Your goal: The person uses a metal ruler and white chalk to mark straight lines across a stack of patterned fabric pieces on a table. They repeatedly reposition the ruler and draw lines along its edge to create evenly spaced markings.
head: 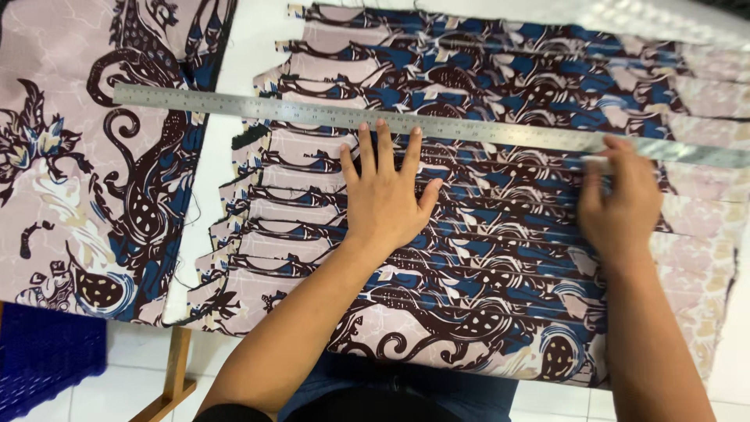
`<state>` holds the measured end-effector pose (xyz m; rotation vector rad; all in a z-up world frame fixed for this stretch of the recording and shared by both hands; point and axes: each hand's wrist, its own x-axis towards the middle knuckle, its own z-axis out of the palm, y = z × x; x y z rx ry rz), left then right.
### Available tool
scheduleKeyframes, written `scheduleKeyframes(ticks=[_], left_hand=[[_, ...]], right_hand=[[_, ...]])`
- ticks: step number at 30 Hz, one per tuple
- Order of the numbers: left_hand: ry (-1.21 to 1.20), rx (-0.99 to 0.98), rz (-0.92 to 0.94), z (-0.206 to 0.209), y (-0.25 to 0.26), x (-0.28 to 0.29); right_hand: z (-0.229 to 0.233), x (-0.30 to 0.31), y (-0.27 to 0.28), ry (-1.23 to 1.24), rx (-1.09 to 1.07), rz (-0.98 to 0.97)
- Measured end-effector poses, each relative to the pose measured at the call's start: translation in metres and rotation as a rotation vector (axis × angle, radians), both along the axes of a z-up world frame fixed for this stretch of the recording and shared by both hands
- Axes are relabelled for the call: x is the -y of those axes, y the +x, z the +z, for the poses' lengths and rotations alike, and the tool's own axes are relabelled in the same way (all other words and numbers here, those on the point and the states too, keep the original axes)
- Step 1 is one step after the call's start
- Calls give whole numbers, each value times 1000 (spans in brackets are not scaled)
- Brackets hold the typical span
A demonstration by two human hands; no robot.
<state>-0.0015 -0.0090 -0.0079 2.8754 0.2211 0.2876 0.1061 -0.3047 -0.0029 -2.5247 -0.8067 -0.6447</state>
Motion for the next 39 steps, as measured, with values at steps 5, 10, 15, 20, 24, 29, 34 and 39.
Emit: scheduleKeyframes(ticks=[5,10,15,20,24,29,34,39], left_hand=[[10,0,-2,-2,0,-1],[24,4,-1,-2,2,-2],[17,4,-4,2,2,-4],[-13,24,5,-2,1,-3],[-44,50,24,-3,2,-2],[-71,65,26,-3,0,-2],[-78,91,27,-4,-2,-1],[-49,75,34,-5,-1,1]], right_hand=[[27,-45,9,-87,-129,201],[34,-102,46,-118,-40,281],[33,-115,53,-253,-44,267],[33,-115,60,-275,-132,310],[38,-137,59,-194,-181,422],[40,-175,54,-166,-279,477],[42,-222,49,-173,-342,543],[38,-273,50,-225,-388,658]])
